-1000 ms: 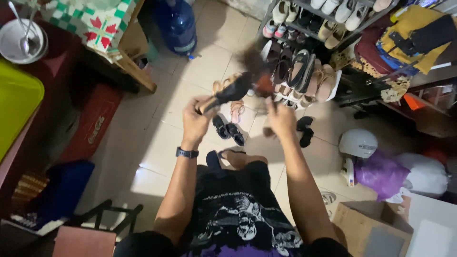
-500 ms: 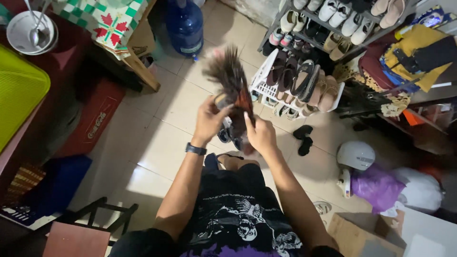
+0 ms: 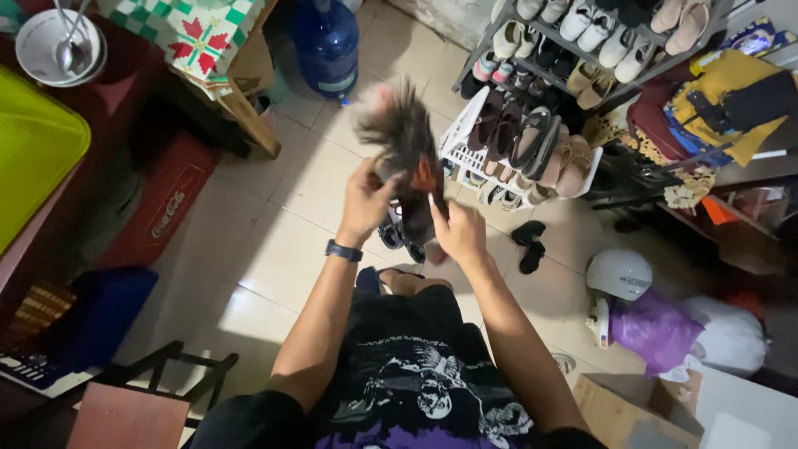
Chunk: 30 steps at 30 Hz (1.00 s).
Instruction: The person uses a brush to clean several pairs of shoes, including a black slip-on, a beige sandal, and a black sandal. The person holds each shoe and brushes the upper and sole surfaces before placing them on the floor.
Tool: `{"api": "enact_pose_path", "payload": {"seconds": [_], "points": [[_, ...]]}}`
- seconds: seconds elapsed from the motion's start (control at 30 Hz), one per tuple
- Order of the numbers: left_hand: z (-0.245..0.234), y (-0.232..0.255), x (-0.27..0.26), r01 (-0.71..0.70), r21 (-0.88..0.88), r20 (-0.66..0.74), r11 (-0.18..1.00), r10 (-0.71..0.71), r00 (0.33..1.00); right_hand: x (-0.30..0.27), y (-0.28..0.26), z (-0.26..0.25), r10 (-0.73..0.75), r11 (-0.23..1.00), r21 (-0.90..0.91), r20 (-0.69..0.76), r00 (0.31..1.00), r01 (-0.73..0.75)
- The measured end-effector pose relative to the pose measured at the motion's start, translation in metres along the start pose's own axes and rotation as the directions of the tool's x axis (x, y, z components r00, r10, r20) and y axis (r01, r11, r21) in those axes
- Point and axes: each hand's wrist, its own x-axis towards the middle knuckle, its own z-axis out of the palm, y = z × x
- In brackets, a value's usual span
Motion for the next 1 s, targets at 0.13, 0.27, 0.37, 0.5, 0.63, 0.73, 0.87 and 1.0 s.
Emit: {"api": "enact_pose_path", "payload": {"seconds": [0.13,0.27,0.37,0.5,0.63,0.73,0.87,1.0], "points": [[0.009,-0.002,-0.005,0.017,0.173,0.087,0.985,-0.032,0.996,0.031,-0.009,-0.023,-0.075,0.997,0.038,0.023,0.997,0.074],[-0.011,0.006,-0.003,-0.075,0.189,0.136,0.979,0.05,0.989,0.037,-0.003,-0.064,0.135,0.973,0.127,0.372,0.919,-0.194],[-0.032,0.005,0.002,-0.03,0.26,0.14,0.965,-0.006,0.99,0.036,0.006,-0.096,0.043,0.997,0.046,0.33,0.943,-0.061],[-0.041,-0.015,0.003,-0.244,0.369,0.436,0.897,0.066,0.898,0.045,-0.004,-0.102,-0.099,0.994,-0.014,0.299,0.949,0.108],[-0.016,-0.035,0.001,-0.71,0.318,0.698,0.629,0.352,0.624,0.055,-0.009,-0.095,-0.135,0.991,0.045,0.315,0.939,0.127],[-0.012,-0.014,0.0,-0.366,0.332,0.557,0.869,0.133,0.82,0.05,0.005,-0.106,-0.242,0.967,-0.015,0.272,0.931,0.255],[-0.011,0.001,-0.002,-0.122,0.4,0.447,0.908,-0.078,0.891,0.03,0.02,-0.124,-0.125,0.988,-0.043,0.325,0.937,0.146],[0.02,-0.021,-0.001,-0.546,0.396,0.697,0.738,0.146,0.702,0.025,0.016,-0.113,-0.086,0.995,-0.018,0.301,0.95,0.096]]}}
